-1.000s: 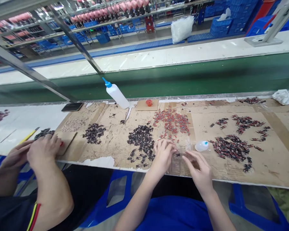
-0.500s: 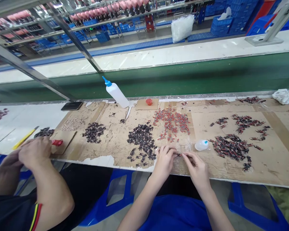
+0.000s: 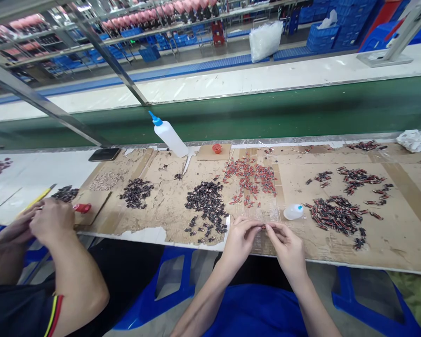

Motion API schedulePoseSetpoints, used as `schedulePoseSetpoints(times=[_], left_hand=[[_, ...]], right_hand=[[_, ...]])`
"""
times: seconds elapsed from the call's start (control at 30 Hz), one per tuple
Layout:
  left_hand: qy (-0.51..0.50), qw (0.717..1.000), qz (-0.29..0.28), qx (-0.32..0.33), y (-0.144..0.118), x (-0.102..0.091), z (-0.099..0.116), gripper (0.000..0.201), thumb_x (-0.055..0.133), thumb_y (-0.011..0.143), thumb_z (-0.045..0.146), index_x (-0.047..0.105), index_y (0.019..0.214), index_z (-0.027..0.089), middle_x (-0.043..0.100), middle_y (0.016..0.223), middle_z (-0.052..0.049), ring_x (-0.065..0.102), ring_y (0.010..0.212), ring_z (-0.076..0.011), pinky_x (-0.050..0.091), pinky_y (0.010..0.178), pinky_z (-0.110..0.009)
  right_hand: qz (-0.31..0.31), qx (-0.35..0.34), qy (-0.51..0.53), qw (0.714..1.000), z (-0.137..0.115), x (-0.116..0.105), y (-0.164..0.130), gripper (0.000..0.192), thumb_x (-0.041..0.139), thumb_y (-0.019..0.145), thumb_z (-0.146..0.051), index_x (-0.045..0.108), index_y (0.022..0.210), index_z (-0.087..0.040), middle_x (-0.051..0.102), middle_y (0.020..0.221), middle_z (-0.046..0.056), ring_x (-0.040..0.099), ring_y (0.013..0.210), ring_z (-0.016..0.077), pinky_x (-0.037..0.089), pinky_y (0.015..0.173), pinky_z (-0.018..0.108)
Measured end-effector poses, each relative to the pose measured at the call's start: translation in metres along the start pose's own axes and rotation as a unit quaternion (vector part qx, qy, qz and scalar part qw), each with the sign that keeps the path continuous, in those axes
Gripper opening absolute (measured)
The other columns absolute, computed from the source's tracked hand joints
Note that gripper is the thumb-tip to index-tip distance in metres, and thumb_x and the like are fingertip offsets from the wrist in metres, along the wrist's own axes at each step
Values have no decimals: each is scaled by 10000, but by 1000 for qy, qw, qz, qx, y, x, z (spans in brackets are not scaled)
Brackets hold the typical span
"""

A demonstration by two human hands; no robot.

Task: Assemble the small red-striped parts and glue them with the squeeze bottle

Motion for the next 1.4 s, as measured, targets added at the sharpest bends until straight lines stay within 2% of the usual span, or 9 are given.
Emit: schedulePoseSetpoints(times=[0.23, 0.4, 0.57, 0.67, 0.83, 0.97, 1.2, 1.3, 1.4], left_hand=[[-98, 993, -6, -64, -1, 1, 1, 128, 637, 835, 216, 743, 898, 183, 728, 903, -75, 649, 901, -182, 520, 846, -309], [-115, 991, 6, -72, -2, 0, 9, 115, 661, 816, 234, 752, 865, 184, 732, 867, -74, 646, 874, -186, 518, 833, -310], [-130, 989, 19, -75, -3, 2, 10, 108, 659, 811, 224, 751, 854, 187, 719, 869, -74, 648, 880, -187, 519, 832, -311], [-132, 987, 32, -87, -3, 4, 7, 104, 654, 803, 211, 743, 851, 187, 704, 869, -74, 642, 871, -180, 522, 821, -304], [-117, 986, 35, -112, -4, 7, 4, 104, 641, 788, 189, 728, 844, 181, 675, 852, -59, 629, 841, -165, 512, 810, -290], [-106, 989, 19, -105, -3, 9, 7, 105, 631, 790, 188, 719, 847, 180, 668, 857, -57, 621, 859, -175, 508, 816, -302], [-103, 991, -3, -87, -2, 17, 15, 108, 635, 805, 213, 720, 867, 184, 665, 871, -57, 634, 863, -173, 519, 809, -300], [-116, 992, -24, -48, 0, 26, 23, 128, 610, 843, 221, 718, 904, 190, 685, 897, -65, 640, 899, -180, 524, 837, -314], [-89, 995, -44, 3, 4, 29, 24, 218, 633, 851, 248, 691, 1055, 198, 702, 989, -84, 605, 1043, -212, 497, 933, -359]], right_hand=[[37, -36, -1, 999, -4, -5, -5, 253, 664, 807, -421, 708, 819, -171, 751, 781, 73, 731, 665, 207, 629, 661, 307], [54, -90, -47, 993, -7, -8, -8, 167, 655, 831, -341, 715, 842, -186, 750, 795, 60, 721, 658, 192, 626, 658, 304], [62, -168, -90, 980, -22, -10, -8, 102, 636, 844, -267, 719, 840, -209, 754, 804, 48, 721, 687, 198, 624, 692, 329], [41, -175, -106, 978, -30, -12, -4, 116, 624, 850, -268, 730, 834, -225, 762, 821, 47, 730, 732, 212, 624, 722, 341], [-50, -129, -97, 986, -24, -15, 1, 149, 620, 848, -305, 743, 860, -223, 767, 865, 50, 737, 760, 217, 623, 727, 331], [-66, -107, -82, 989, -16, -17, 1, 165, 621, 844, -299, 731, 931, -211, 763, 906, 59, 735, 768, 211, 622, 712, 322], [-22, -167, -110, 979, -31, -25, -1, 115, 619, 829, -243, 723, 875, -222, 751, 823, 41, 715, 709, 186, 609, 656, 292], [1, -192, -126, 973, -34, -37, -1, 102, 617, 829, -212, 715, 857, -223, 743, 803, 39, 708, 705, 186, 601, 657, 298], [38, -206, -144, 967, -30, -55, -2, 97, 621, 828, -192, 708, 852, -228, 734, 809, 37, 699, 716, 191, 591, 683, 322]])
Point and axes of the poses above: each hand's wrist, its own y-axis towards the middle knuckle, its own x-axis out of the palm, z = x × y, the point moved 5 cm from there along y, towards the middle knuckle
